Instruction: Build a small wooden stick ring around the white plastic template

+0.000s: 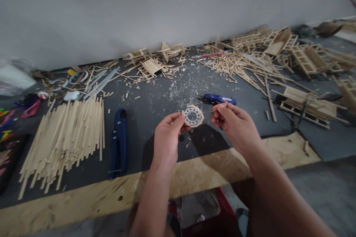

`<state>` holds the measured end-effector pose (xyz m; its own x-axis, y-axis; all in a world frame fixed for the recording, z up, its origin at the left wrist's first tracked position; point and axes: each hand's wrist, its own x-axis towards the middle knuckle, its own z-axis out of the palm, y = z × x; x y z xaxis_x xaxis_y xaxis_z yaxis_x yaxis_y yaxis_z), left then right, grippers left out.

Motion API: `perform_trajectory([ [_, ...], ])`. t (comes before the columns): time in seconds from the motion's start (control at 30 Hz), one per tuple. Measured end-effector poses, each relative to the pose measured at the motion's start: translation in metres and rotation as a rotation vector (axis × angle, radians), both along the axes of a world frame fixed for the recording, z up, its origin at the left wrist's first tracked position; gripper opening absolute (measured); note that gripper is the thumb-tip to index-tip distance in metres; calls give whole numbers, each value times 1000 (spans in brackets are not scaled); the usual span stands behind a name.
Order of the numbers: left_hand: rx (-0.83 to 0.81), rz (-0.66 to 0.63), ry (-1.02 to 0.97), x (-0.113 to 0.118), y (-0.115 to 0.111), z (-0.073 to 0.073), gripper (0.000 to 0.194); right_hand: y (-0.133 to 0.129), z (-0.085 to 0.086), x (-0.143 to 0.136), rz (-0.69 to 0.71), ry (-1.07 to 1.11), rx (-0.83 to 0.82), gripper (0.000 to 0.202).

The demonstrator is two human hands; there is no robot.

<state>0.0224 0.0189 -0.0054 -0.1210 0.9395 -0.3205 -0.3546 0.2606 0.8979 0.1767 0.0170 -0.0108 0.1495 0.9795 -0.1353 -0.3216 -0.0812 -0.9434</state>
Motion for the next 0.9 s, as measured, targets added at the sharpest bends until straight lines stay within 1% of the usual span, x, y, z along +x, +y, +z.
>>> perform_trajectory([
  [0.2, 12, -23, -13, 0, -1, -1, 23, 0, 2, -1, 8, -6, 44, 21],
  [0.4, 7, -24, -24, -2, -1, -1, 23, 0, 2, 2, 65, -7, 27, 12],
  [0.53, 12, -18, -27, -2, -1, -1, 22, 2, 0, 3, 68, 38, 13, 9],
  [0.63, 15, -15, -18, -4, -1, -2, 22, 3, -2, 3, 54, 58, -3, 11],
  [0.83, 9, -28, -17, -5, -1, -3, 21, 4, -2, 0, 25, -4, -38, 22],
  [0.9, 5, -26, -21, -5, -1, -2, 21, 5, -2, 0, 35, -13, -30, 21],
])
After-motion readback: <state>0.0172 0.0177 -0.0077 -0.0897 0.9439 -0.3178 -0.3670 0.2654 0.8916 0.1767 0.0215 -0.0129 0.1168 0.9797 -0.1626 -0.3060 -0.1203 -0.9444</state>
